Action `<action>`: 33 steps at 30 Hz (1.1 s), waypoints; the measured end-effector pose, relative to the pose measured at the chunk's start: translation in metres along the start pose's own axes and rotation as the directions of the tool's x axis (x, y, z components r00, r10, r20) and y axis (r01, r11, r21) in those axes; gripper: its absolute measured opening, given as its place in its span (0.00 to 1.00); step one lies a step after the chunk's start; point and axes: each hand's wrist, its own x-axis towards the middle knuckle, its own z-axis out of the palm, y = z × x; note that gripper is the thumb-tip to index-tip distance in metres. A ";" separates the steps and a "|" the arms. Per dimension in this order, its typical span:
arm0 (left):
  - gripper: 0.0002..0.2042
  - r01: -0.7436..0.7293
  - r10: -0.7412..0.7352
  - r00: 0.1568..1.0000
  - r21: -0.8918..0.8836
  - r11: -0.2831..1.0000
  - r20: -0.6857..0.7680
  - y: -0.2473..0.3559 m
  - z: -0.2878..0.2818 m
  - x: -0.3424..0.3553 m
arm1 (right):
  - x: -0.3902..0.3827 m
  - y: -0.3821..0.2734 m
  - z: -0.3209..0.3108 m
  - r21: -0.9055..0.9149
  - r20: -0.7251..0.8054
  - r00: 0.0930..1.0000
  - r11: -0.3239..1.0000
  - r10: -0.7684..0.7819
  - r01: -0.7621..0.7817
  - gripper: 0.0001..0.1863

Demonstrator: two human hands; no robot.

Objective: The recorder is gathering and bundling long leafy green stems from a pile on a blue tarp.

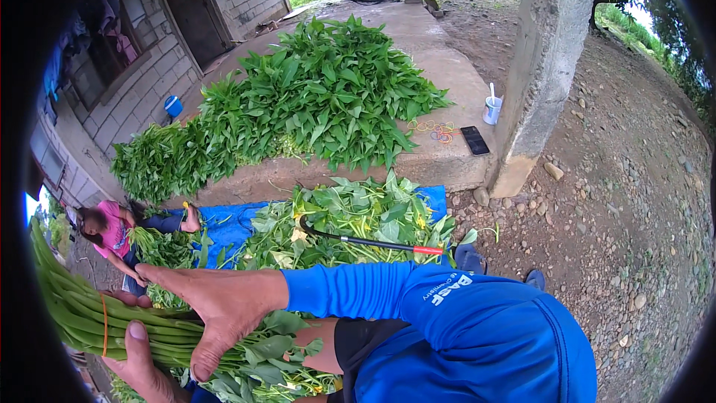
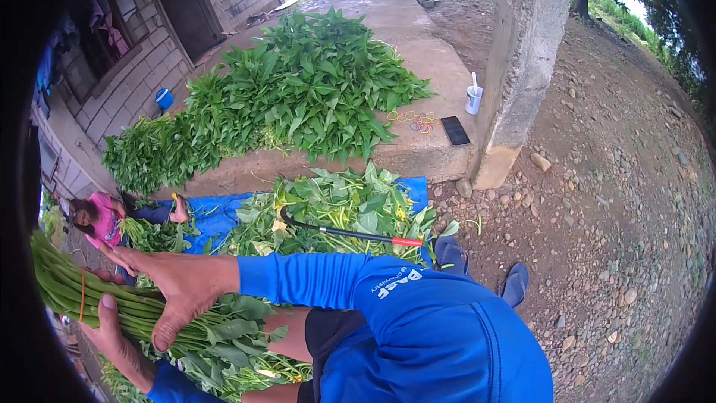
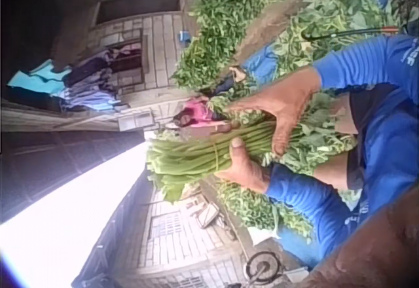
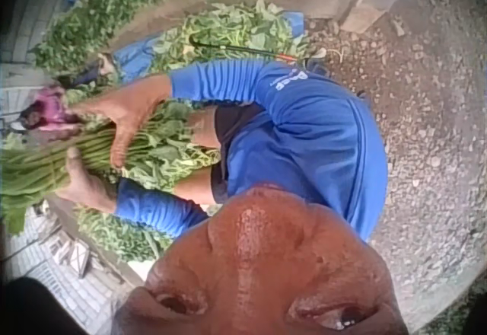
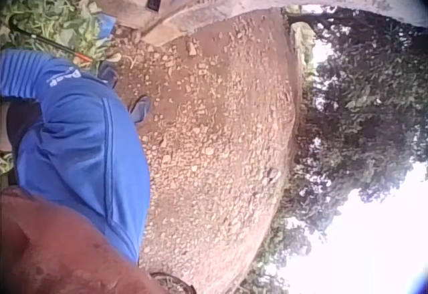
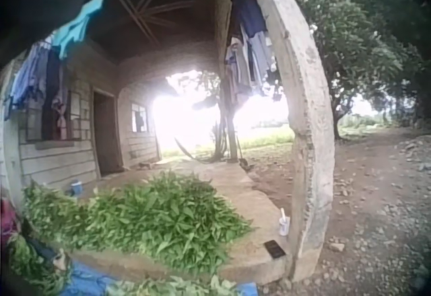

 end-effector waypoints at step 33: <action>0.62 0.236 -0.206 0.965 0.195 0.952 -0.164 -0.011 -0.042 -0.047 | -0.075 0.026 0.096 0.558 0.162 0.881 0.695 0.445 -0.453 0.60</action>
